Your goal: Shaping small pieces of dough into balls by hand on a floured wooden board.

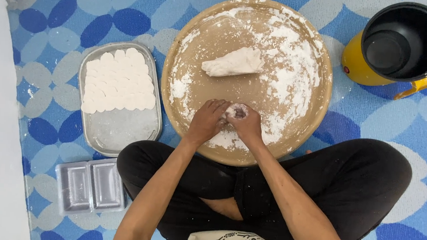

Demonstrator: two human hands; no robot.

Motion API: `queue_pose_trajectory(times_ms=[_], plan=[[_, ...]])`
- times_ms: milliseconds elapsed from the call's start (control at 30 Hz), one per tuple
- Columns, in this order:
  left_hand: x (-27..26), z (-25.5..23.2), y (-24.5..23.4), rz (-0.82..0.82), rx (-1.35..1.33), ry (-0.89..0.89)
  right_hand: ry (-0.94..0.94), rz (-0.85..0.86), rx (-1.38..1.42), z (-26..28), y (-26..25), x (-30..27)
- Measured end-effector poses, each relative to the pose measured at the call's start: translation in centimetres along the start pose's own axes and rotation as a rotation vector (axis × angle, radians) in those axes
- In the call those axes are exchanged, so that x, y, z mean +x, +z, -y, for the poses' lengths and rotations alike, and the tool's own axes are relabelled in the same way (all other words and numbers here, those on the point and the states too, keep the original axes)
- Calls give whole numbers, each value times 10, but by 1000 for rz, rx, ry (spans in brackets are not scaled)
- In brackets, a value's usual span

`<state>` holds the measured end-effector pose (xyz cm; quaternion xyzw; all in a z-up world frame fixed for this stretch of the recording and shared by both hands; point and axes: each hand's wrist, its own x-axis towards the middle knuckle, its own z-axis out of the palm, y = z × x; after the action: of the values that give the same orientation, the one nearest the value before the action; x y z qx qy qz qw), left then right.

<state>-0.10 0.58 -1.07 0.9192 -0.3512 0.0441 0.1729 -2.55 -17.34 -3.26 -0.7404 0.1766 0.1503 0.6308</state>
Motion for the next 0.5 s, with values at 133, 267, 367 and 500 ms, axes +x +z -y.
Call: queue_pose_trajectory(times_ms=[133, 267, 367, 500], plan=[[-2, 4, 8, -45, -30, 25, 25, -62, 81, 6, 0, -2], [0, -4, 8, -81, -51, 9, 89, -105, 225, 8, -3, -4], [-5, 6, 21, -81, -65, -5, 157, -127, 367, 17, -6, -12], [-6, 3, 18, -24, -19, -19, 193, -150, 405, 4, -2, -8]])
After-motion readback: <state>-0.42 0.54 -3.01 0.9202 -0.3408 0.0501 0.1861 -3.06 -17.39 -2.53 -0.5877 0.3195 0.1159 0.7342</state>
